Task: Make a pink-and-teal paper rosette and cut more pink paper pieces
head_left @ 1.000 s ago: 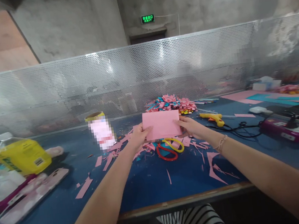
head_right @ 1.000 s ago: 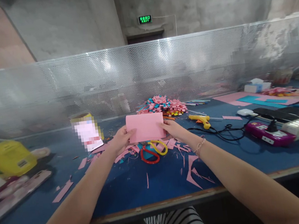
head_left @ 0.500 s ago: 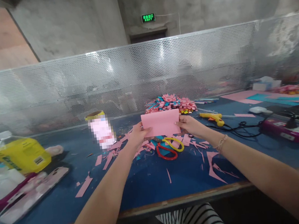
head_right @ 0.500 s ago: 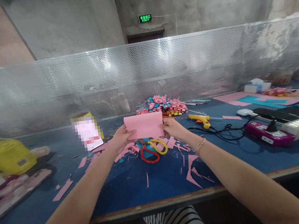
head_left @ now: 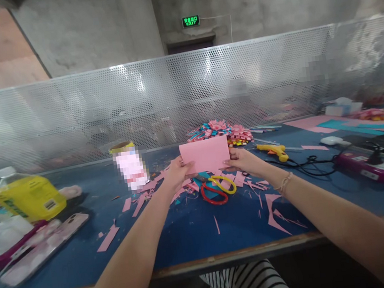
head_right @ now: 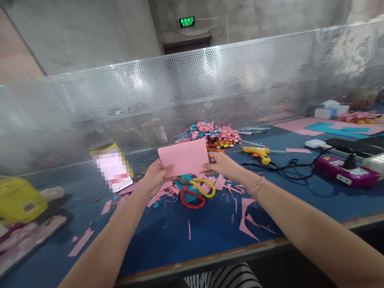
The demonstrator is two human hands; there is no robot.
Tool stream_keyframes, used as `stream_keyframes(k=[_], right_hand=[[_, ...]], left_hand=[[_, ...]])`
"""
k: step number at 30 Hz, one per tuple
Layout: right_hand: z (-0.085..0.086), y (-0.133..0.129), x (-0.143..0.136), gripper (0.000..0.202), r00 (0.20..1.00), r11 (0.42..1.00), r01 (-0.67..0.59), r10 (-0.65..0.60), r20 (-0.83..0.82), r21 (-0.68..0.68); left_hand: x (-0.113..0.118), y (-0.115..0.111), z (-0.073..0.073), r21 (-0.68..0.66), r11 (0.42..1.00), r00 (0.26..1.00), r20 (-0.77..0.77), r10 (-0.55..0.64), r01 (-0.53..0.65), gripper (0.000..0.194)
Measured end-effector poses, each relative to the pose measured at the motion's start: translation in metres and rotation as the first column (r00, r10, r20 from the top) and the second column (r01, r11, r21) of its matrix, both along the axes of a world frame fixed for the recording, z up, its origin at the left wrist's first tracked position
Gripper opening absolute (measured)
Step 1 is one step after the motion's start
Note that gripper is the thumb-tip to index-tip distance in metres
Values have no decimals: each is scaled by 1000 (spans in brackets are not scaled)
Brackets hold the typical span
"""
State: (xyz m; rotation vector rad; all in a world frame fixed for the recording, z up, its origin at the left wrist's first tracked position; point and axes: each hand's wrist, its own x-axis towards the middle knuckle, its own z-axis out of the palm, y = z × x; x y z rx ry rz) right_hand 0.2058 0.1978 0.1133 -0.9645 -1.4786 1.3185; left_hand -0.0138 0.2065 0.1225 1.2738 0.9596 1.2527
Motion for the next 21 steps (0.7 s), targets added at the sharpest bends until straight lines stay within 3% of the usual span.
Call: stream_keyframes(k=[21], right_hand=[[6,-4,-3,32,999,999,34,-34,-4,-23]], left_hand=[[-1,0,1,-28,999,999,13,-36,37,37]])
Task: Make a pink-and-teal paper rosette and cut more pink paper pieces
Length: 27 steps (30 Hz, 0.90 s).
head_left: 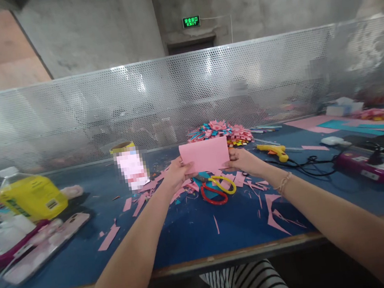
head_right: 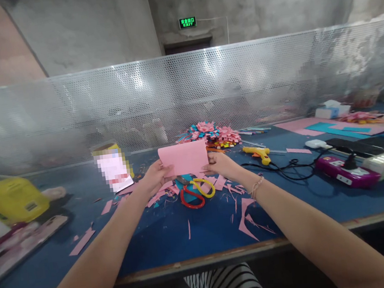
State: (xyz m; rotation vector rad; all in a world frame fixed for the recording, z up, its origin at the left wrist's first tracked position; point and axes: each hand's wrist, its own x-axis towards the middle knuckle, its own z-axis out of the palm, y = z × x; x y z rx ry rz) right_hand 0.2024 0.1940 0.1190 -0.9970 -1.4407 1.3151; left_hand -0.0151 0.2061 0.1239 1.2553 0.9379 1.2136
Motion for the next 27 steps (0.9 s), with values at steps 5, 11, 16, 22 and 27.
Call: stream_keyframes(k=[5,11,16,22,27], right_hand=[[-5,4,2,31,999,999,-26,25,20,32],[-12,9,3,29,998,998,-44,42,36,49],[-12,13,5,29,996,993,52,-44,-72,109],[-7,13,5,33,951,987,134,-104,-291,84],[-4,11,8,27,946,987,150,-126,-298,59]], left_hand=[[-1,0,0,10,1000,1000,-11,-8,8,36],[-1,0,0,62,998,999,-52,1,2,33],[0,-1,-2,67,993,989,-123,-84,93,33],[0,-3,0,40,988,979,-146,-141,148,37],[1,-4,1,34,981,976,-116,-186,191,42]])
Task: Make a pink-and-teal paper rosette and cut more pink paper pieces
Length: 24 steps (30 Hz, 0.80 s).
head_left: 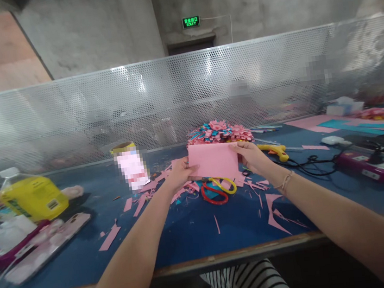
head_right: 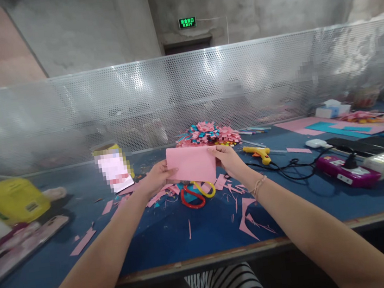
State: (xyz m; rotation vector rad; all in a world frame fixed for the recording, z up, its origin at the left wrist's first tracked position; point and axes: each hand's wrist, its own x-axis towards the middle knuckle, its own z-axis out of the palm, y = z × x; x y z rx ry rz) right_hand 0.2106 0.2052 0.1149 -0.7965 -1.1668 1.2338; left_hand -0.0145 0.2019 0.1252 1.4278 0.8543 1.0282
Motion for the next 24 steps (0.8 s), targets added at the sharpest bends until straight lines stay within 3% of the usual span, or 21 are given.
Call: stream_keyframes(k=[5,16,20,22,24], right_hand=[[2,1,5,18,998,998,4,-7,-62,-63],[4,0,7,25,1000,1000,17,-17,9,16],[6,2,13,28,985,999,21,-27,170,35],[8,0,17,31,951,998,-24,5,308,60],[11,-4,19,37,886,989,-147,121,447,23]], left_hand=[[1,-1,1,-18,1000,1000,2,-18,18,40],[0,-3,2,-2,999,999,-12,-46,46,50],[-2,-3,2,-20,999,998,-38,-47,46,49],[-3,-5,3,-60,992,990,-82,-115,110,47],[-3,-8,3,-120,971,962,-152,-225,208,44]])
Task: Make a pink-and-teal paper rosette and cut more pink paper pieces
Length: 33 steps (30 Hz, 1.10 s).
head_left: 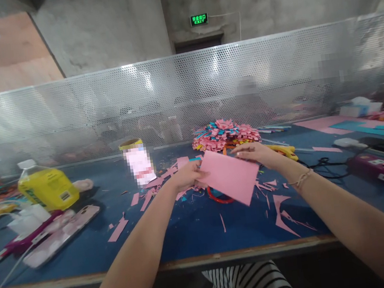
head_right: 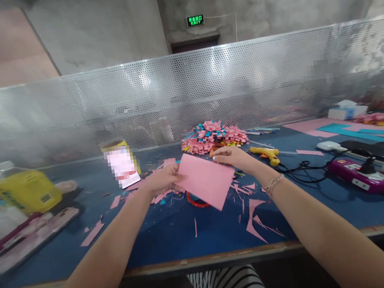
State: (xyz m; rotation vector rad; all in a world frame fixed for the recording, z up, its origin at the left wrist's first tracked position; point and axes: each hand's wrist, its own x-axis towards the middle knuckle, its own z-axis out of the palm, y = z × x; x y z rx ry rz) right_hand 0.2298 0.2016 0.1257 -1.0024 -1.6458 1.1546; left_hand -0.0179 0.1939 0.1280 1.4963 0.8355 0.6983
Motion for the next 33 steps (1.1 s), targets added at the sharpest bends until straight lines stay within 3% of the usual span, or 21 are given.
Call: stream_keyframes(k=[4,9,14,20,25,27,30,33], right_hand=[[1,-11,-6,43,957,972,-217,230,177,-89],[-5,-15,-21,35,906,950,-311,285,313,37],[-11,-9,-26,35,936,959,-252,209,283,126],[-14,-12,-32,34,981,990,-143,141,132,2],[-17,-12,-31,34,983,994,-111,110,150,3],[-19,-11,-31,34,976,991,-132,129,176,5],[-21,-11,-34,35,961,979,-203,196,195,16],[-23,-13,-39,38,948,965,-259,246,200,42]], left_hand=[[4,-5,-2,-56,993,984,-145,-106,99,41],[12,-11,-2,-80,980,960,-202,-194,181,32],[14,-16,2,-107,954,926,-234,-298,280,29],[12,-15,3,-104,945,920,-216,-327,311,34],[12,-16,3,-88,939,909,-235,-343,331,31],[14,-17,2,-16,950,918,-255,-304,311,28],[22,-17,-1,183,968,948,-297,-112,172,25],[31,-17,-6,445,895,936,-329,127,35,30]])
